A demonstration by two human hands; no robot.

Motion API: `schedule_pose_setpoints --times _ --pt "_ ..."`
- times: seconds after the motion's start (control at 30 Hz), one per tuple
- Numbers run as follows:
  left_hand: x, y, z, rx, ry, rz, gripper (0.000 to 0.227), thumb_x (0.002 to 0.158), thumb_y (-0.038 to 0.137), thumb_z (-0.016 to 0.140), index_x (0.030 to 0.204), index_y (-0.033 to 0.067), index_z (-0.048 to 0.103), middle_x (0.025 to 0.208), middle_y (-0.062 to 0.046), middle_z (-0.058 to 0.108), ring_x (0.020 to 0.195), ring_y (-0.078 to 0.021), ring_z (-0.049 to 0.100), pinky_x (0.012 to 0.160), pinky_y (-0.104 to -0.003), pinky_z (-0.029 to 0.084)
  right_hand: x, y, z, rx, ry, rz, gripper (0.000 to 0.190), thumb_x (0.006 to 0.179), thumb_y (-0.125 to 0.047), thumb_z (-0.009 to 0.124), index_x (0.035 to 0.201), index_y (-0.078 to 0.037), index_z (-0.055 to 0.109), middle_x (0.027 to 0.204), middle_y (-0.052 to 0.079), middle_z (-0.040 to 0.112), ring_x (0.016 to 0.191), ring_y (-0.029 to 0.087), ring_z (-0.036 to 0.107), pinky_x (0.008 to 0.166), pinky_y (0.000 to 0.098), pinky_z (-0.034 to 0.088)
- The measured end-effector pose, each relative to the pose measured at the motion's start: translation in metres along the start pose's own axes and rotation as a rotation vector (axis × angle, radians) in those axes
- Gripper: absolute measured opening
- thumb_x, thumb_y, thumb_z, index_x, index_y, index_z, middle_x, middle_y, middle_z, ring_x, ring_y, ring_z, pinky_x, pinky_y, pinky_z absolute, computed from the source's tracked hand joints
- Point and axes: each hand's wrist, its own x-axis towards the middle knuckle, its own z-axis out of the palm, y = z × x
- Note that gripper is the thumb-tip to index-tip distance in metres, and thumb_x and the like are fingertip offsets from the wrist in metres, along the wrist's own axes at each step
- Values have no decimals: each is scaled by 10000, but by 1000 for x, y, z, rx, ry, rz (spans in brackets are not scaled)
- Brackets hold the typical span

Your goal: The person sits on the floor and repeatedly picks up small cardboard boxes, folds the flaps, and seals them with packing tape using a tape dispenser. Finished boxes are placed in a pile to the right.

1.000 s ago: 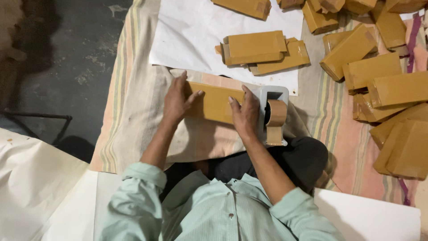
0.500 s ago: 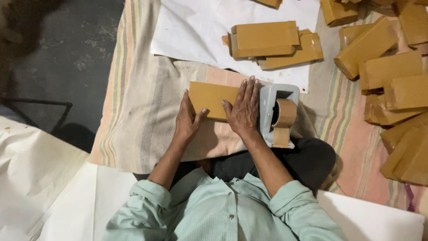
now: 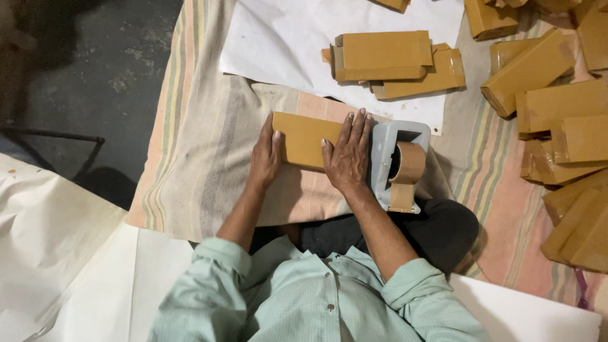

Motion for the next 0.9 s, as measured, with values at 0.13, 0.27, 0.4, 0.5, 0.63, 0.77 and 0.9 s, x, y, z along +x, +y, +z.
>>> schedule_pose_setpoints --times 0.13,0.27,0.4,0.5,0.63,0.77,0.9 --pt "-46 7 2 -21 117 -59 513 1102 303 393 1555 63 400 1546 -220 487 1442 -399 463 1182 -444 375 -3 -1 0 44 8 6 820 1037 -348 559 1535 207 217 1624 410 98 1534 547 69 1268 569 142" --pt "-72 14 -5 115 125 -76 472 1097 178 400 1551 52 430 1547 -232 492 1464 -416 434 1242 -472 325 -2 -1 -2 40 12 -3 815 1032 -332 566 1532 207 216 1622 411 97 1530 546 68 1265 574 141" --pt "-96 26 -2 691 106 227 586 1003 81 495 1550 -45 329 1612 -271 343 1527 -415 303 1258 -505 225 -3 0 0 8 41 -26 808 1045 -330 564 1544 198 210 1634 404 89 1542 542 59 1265 577 141" --pt "-94 38 13 1038 -148 373 704 876 41 517 1541 -66 312 1629 -272 301 1539 -391 248 1260 -497 168 -7 2 1 -2 57 -21 815 1041 -347 571 1543 186 213 1636 391 99 1540 529 67 1253 585 142" --pt "-69 49 27 862 -91 517 632 956 77 488 1545 -80 322 1629 -265 326 1550 -372 266 1286 -500 158 -18 -1 -1 0 78 -85 815 1034 -340 571 1551 182 218 1641 381 135 1550 519 96 1266 580 146" --pt "-61 52 30 856 -77 543 630 969 81 466 1560 -82 319 1642 -264 308 1559 -368 258 1298 -488 155 -41 -1 -9 6 -16 -135 820 1006 -346 601 1522 178 238 1621 384 166 1528 525 117 1251 578 151" --pt "-66 56 28 887 -121 523 680 953 157 501 1559 -88 315 1652 -259 282 1563 -364 217 1290 -495 127 -63 -10 -21 67 -47 -154 828 961 -299 644 1513 173 247 1617 373 171 1539 506 119 1253 565 158"
